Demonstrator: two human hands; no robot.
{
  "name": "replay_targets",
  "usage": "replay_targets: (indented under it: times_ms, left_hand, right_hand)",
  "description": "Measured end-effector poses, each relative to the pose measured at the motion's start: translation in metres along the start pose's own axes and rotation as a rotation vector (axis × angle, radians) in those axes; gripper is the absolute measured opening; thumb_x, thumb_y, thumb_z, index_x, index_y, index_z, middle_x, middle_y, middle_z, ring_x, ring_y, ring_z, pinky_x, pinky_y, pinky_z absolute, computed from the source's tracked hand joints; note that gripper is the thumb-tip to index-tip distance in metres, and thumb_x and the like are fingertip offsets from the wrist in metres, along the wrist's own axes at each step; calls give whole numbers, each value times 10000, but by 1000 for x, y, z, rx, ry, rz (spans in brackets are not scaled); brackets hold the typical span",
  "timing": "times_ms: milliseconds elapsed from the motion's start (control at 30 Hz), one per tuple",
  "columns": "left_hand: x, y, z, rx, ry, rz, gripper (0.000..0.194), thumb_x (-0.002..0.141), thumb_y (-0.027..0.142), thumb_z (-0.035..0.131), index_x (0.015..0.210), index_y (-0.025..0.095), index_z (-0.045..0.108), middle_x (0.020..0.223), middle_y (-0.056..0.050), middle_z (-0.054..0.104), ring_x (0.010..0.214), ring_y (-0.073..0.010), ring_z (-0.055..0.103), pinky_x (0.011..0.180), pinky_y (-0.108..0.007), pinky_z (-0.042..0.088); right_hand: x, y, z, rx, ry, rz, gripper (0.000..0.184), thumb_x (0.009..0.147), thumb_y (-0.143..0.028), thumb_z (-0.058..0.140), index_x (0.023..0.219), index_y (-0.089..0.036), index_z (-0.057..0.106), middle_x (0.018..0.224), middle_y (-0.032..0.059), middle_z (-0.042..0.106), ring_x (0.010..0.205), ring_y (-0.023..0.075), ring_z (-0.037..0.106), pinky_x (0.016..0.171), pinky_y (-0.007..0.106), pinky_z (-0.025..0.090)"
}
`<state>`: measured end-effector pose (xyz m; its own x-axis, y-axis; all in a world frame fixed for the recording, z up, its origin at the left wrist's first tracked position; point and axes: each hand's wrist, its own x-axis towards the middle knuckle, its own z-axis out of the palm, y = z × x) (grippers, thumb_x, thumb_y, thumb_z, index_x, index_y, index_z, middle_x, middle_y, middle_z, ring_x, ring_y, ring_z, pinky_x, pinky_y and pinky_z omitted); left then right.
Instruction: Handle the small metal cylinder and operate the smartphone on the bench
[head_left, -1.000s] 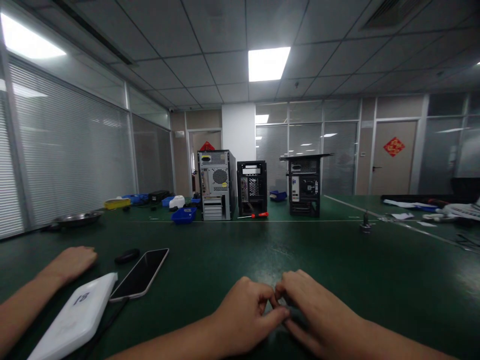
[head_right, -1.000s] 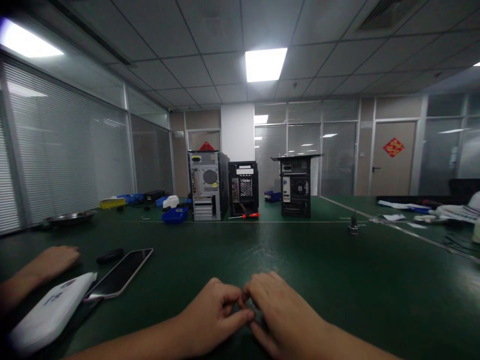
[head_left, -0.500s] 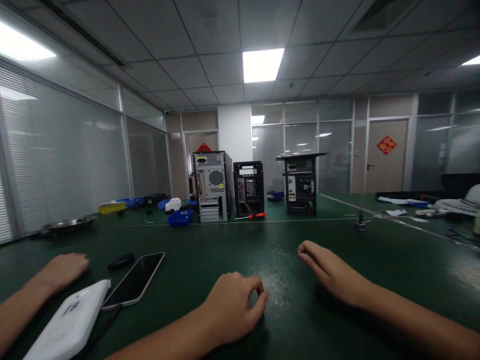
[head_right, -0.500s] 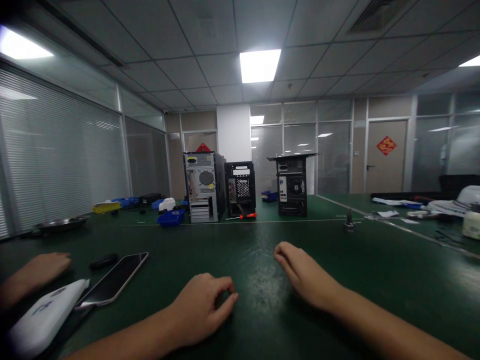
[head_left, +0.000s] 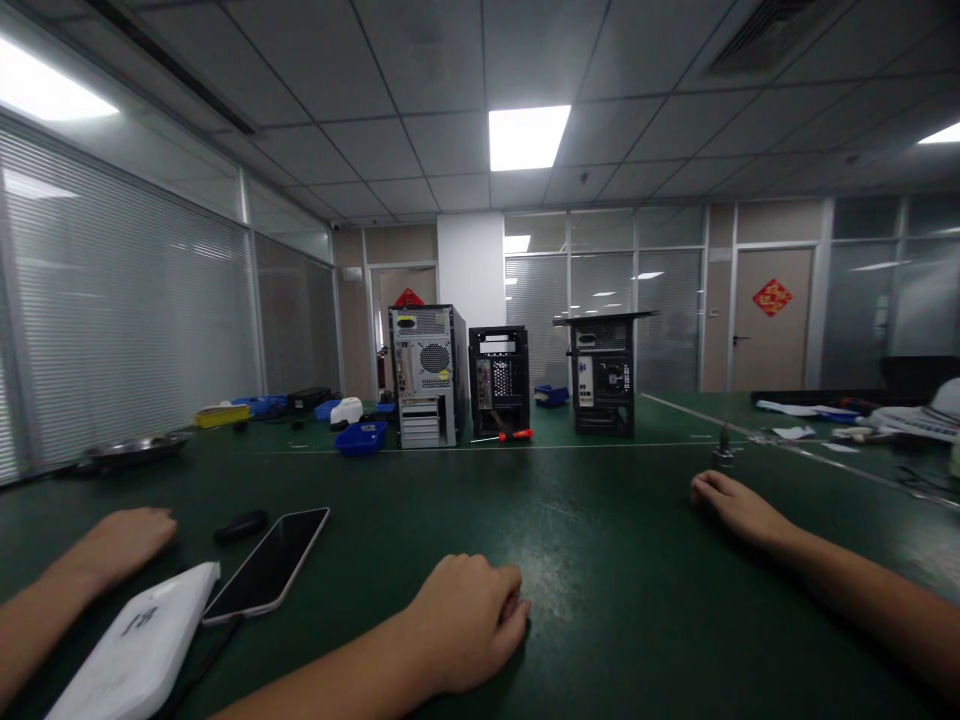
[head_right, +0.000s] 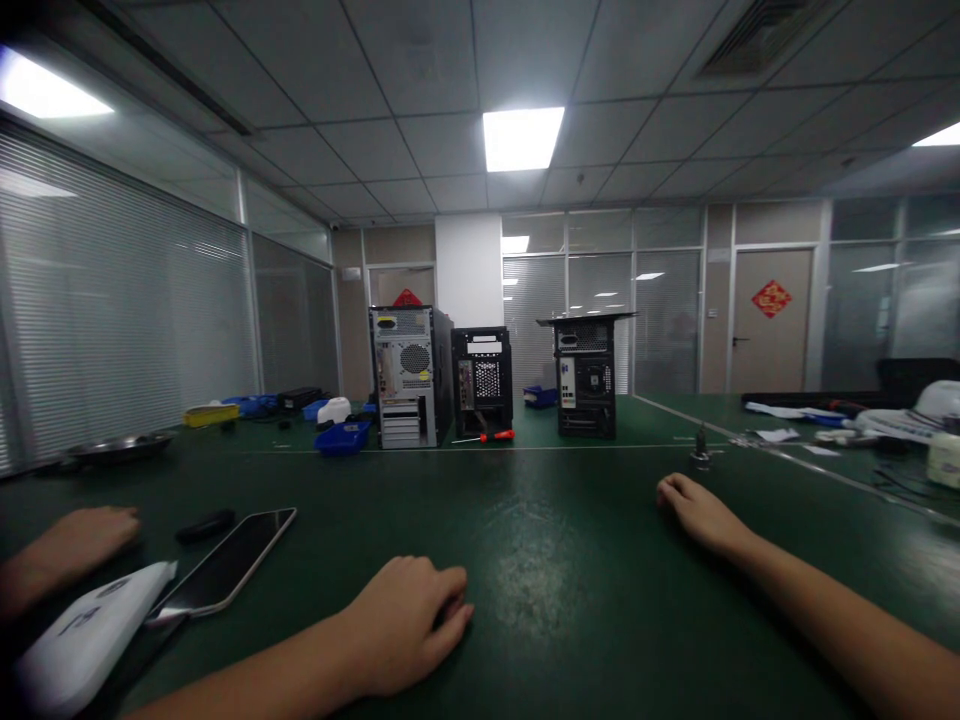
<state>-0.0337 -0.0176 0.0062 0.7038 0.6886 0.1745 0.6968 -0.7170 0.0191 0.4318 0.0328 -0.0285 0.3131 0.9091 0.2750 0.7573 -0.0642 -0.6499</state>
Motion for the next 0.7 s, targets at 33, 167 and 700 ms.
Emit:
replay_targets:
  times_ms: [33,167,700]
  left_hand:
    - [0,0,-1,-2,-4,2,290,927,435,404,813,250,596,733,-36,671,663,-248,628,604,-344,424]
    - [-1,3,-5,-5,-22,-3,304,929,442,401,835,243,610,763,-50,680,684,-251,635,618,-344,437]
    - [0,3,-7,-6,-32,7,282,934,424,409,831,245,602,755,-37,678,676,-234,631,606,-323,420]
  right_hand:
    - [1,-2,0,0,12,-15,410,870,-524,382,852,-220,656,851,80,718,785,244,651,704,351,520]
    - [4,-12,-14,29,100,-87,458,853,-567,464,1032,-224,709,1091,93,731,1007,299,657,872,410,512]
    - [-2,2,-22,-193,5,-136,409,841,-509,552,1074,-223,728,1138,98,720,1023,304,658,866,426,516]
